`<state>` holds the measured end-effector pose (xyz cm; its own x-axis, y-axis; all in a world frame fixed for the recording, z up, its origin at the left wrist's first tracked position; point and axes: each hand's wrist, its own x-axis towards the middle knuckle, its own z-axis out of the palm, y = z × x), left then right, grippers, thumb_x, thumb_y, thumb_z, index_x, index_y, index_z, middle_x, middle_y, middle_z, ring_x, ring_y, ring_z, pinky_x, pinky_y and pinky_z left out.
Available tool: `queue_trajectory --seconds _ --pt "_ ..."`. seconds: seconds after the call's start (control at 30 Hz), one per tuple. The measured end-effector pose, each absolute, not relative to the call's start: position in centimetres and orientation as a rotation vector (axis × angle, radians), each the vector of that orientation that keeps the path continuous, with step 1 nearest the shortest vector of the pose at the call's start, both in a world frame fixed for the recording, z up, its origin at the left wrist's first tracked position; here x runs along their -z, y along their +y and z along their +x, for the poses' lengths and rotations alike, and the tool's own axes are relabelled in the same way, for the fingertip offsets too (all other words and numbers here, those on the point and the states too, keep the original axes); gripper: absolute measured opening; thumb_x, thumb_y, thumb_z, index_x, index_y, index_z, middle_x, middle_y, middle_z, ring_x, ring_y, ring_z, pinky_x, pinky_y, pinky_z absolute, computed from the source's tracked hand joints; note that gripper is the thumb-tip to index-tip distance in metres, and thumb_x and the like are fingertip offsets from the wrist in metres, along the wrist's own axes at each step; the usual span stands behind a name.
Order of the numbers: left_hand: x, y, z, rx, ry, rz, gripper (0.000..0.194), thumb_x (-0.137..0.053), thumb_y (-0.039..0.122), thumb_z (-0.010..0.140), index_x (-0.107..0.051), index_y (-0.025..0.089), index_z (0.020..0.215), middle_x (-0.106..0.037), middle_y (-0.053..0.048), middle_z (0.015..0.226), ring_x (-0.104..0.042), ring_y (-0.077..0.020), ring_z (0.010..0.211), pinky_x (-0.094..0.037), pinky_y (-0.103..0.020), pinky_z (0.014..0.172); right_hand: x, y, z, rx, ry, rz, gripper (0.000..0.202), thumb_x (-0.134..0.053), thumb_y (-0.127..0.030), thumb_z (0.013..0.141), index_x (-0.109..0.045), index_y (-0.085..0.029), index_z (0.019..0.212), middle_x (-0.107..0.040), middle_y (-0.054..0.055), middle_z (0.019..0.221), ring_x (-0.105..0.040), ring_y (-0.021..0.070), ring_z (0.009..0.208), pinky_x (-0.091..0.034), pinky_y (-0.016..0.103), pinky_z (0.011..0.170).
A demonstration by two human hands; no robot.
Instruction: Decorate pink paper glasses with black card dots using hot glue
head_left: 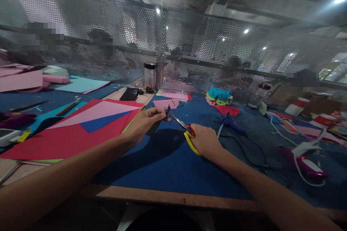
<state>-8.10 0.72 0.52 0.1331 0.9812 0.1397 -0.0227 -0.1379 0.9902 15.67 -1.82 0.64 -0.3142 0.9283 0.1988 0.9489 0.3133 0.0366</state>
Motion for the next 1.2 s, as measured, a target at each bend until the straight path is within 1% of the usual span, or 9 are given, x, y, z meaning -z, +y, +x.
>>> queue_trajectory --seconds 0.1,0.27,0.47,0.67,0.73,0.9,1.0,1.07,1.2 --pt "-0.63 0.63 -8.08 -1.219 1.027 1.365 0.025 -0.075 0.043 0.081 -0.067 0.021 0.091 -0.078 -0.007 0.096 -0.067 -0.0185 0.078 -0.044 -0.026 0.06 -0.63 -1.82 15.66 0.226 -2.431 -1.741 0.027 -0.046 -0.041 0.098 -0.064 -0.021 0.101 -0.075 0.008 0.095 -0.072 0.0251 0.095 -0.041 0.029 0.07" --pt "-0.76 0.48 -8.07 -1.213 1.039 1.339 0.028 -0.075 0.044 0.08 -0.066 0.021 0.092 -0.078 -0.006 0.095 -0.065 -0.0162 0.069 -0.041 -0.025 0.054 -0.65 -1.91 15.65 0.224 -2.433 -1.733 0.025 -0.046 -0.039 0.099 -0.064 -0.021 0.099 -0.075 0.007 0.094 -0.072 0.0237 0.094 -0.039 0.029 0.069" --pt "-0.73 0.55 -8.16 -1.21 1.03 1.336 0.026 -0.075 0.044 0.081 -0.066 0.022 0.091 -0.078 -0.005 0.094 -0.063 -0.0146 0.065 -0.04 -0.024 0.053 -0.63 -1.9 15.6 0.21 -2.442 -1.741 0.025 -0.047 -0.04 0.099 -0.064 -0.021 0.1 -0.075 0.007 0.094 -0.072 0.024 0.093 -0.039 0.029 0.068" --pt "-0.84 0.5 -8.13 -1.206 1.05 1.319 0.029 -0.077 0.045 0.08 -0.066 0.021 0.093 -0.078 -0.006 0.095 -0.062 -0.0139 0.064 -0.041 -0.024 0.052 -0.49 -1.78 15.69 0.202 -2.44 -1.726 0.023 -0.048 -0.038 0.098 -0.063 -0.021 0.097 -0.075 0.006 0.093 -0.071 0.0233 0.093 -0.037 0.028 0.067" --pt "-0.88 0.43 -8.12 -1.208 1.057 1.32 0.03 -0.076 0.046 0.08 -0.066 0.021 0.093 -0.078 -0.006 0.096 -0.062 -0.0138 0.063 -0.04 -0.024 0.052 -0.38 -1.73 15.75 0.198 -2.427 -1.712 0.023 -0.046 -0.038 0.099 -0.062 -0.022 0.097 -0.074 0.006 0.095 -0.071 0.0234 0.092 -0.036 0.029 0.066" --pt "-1.01 0.23 -8.09 -1.221 1.038 1.358 0.027 -0.074 0.044 0.083 -0.066 0.021 0.092 -0.077 -0.005 0.097 -0.059 -0.0124 0.062 -0.039 -0.024 0.052 -0.05 -1.64 15.84 0.198 -2.404 -1.687 0.026 -0.043 -0.041 0.099 -0.059 -0.021 0.107 -0.072 0.007 0.104 -0.071 0.0243 0.089 -0.036 0.03 0.063" --pt "-1.03 0.2 -8.09 -1.224 1.035 1.381 0.026 -0.072 0.045 0.085 -0.067 0.02 0.093 -0.077 -0.005 0.097 -0.057 -0.0114 0.061 -0.038 -0.024 0.052 0.06 -1.64 15.83 0.193 -2.411 -1.684 0.028 -0.043 -0.042 0.1 -0.058 -0.021 0.109 -0.071 0.007 0.107 -0.071 0.0246 0.09 -0.037 0.03 0.064" --pt "-0.99 0.24 -8.1 -1.222 1.02 1.397 0.024 -0.072 0.044 0.085 -0.068 0.021 0.093 -0.077 -0.004 0.096 -0.059 -0.0121 0.064 -0.039 -0.024 0.054 0.1 -1.68 15.79 0.19 -2.418 -1.678 0.028 -0.043 -0.043 0.1 -0.058 -0.021 0.108 -0.071 0.007 0.107 -0.07 0.0246 0.091 -0.037 0.03 0.065" --pt "-0.84 0.38 -8.11 -1.237 0.985 1.449 0.021 -0.071 0.041 0.086 -0.068 0.021 0.092 -0.077 -0.004 0.094 -0.066 -0.0163 0.081 -0.046 -0.025 0.067 0.14 -1.8 15.72 0.184 -2.434 -1.66 0.028 -0.043 -0.043 0.099 -0.059 -0.021 0.105 -0.072 0.007 0.103 -0.07 0.0244 0.093 -0.037 0.03 0.066"
